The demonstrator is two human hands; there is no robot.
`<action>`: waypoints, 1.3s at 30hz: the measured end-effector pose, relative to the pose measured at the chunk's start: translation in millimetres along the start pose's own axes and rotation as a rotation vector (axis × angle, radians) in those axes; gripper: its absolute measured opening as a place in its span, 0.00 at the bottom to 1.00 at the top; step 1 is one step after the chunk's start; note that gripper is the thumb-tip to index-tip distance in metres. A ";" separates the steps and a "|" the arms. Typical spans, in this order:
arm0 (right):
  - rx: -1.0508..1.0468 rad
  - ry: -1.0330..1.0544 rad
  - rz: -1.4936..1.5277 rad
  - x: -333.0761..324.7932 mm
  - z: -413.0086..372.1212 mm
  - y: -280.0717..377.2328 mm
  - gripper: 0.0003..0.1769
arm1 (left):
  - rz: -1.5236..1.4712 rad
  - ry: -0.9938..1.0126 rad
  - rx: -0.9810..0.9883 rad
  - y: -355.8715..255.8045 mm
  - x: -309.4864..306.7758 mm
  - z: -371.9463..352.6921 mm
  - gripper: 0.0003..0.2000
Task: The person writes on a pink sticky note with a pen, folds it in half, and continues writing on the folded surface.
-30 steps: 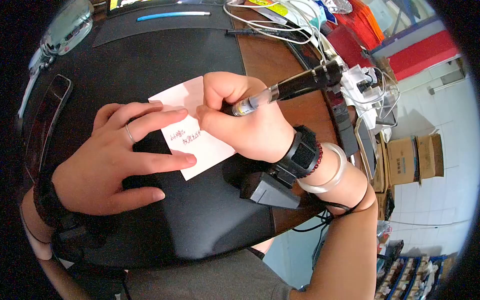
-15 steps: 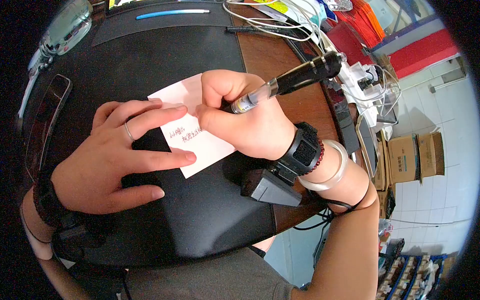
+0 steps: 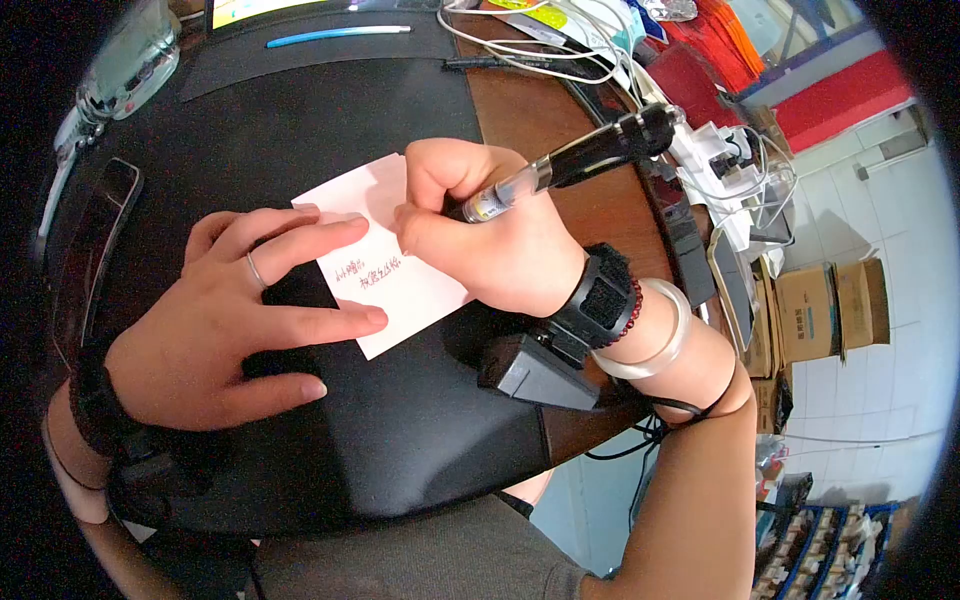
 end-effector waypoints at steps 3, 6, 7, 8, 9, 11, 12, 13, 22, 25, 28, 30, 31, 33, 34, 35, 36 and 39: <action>-0.048 0.008 -0.063 -0.5 1.9 -2.0 0.15 | 0.001 0.000 -0.003 -0.3 0.2 0.4 0.27; -0.071 0.039 -0.094 -3.0 1.4 -4.2 0.15 | -0.003 0.003 -0.008 -0.5 0.9 0.9 0.27; -0.068 0.038 -0.091 -4.1 1.8 -3.0 0.15 | -0.005 0.006 -0.012 -0.7 0.6 1.1 0.27; -0.039 0.044 -0.116 -5.1 2.4 -0.8 0.15 | -0.006 0.011 -0.012 -0.9 0.2 1.1 0.27; -0.010 0.050 -0.141 -5.3 2.8 0.1 0.15 | -0.009 0.012 -0.014 -0.9 -0.3 1.1 0.27; -0.036 0.052 -0.108 -4.2 2.3 -2.9 0.15 | -0.010 0.015 -0.015 -0.9 -1.0 1.3 0.27; -0.063 0.055 -0.078 -3.7 1.9 -3.9 0.15 | -0.008 0.015 -0.019 -1.1 -1.1 1.5 0.27; -0.063 0.051 -0.076 -3.0 1.6 -4.1 0.15 | -0.007 0.016 -0.024 -1.2 -1.0 1.6 0.27; -0.020 0.059 -0.109 -6.9 1.2 -1.5 0.15 | 0.005 0.016 -0.031 -1.6 0.4 2.3 0.27; -0.008 0.061 -0.123 -7.2 1.0 -0.8 0.15 | 0.005 0.024 -0.033 -1.8 -0.5 2.9 0.27; -0.033 0.070 -0.121 -6.4 1.8 -0.5 0.15 | 0.012 0.030 -0.028 -1.1 -1.1 2.1 0.27; 0.021 0.042 -0.099 -5.5 2.2 0.7 0.15 | 0.009 0.033 -0.029 -1.5 -1.5 2.3 0.26; 0.020 0.042 -0.099 -5.5 1.7 0.0 0.15 | 0.008 0.033 -0.031 -1.6 -1.6 2.2 0.26; -0.001 0.084 -0.105 -5.5 1.0 -2.1 0.15 | 0.011 0.031 -0.028 -1.4 -1.4 2.1 0.26; -0.002 0.084 -0.104 -5.3 1.2 -2.3 0.15 | 0.013 0.029 -0.026 -1.2 -1.3 2.0 0.26; -0.002 0.081 -0.093 -6.0 0.9 -2.8 0.15 | 0.015 0.029 -0.027 -1.6 -1.0 2.7 0.26; -0.002 0.079 -0.082 -6.1 0.9 -3.2 0.15 | 0.014 0.027 -0.027 -1.8 -1.0 2.9 0.26; -0.019 0.102 -0.105 -10.6 0.7 -3.6 0.14 | 0.008 0.026 -0.031 -2.4 -0.8 2.5 0.26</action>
Point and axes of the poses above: each hand's wrist, its own z-axis towards the middle knuckle, its own x-axis out of the palm, y = z × x, the point moved 1 cm from there along z, towards the middle knuckle, and after that the axes turned 1 degree about z, right-handed, at the moved point
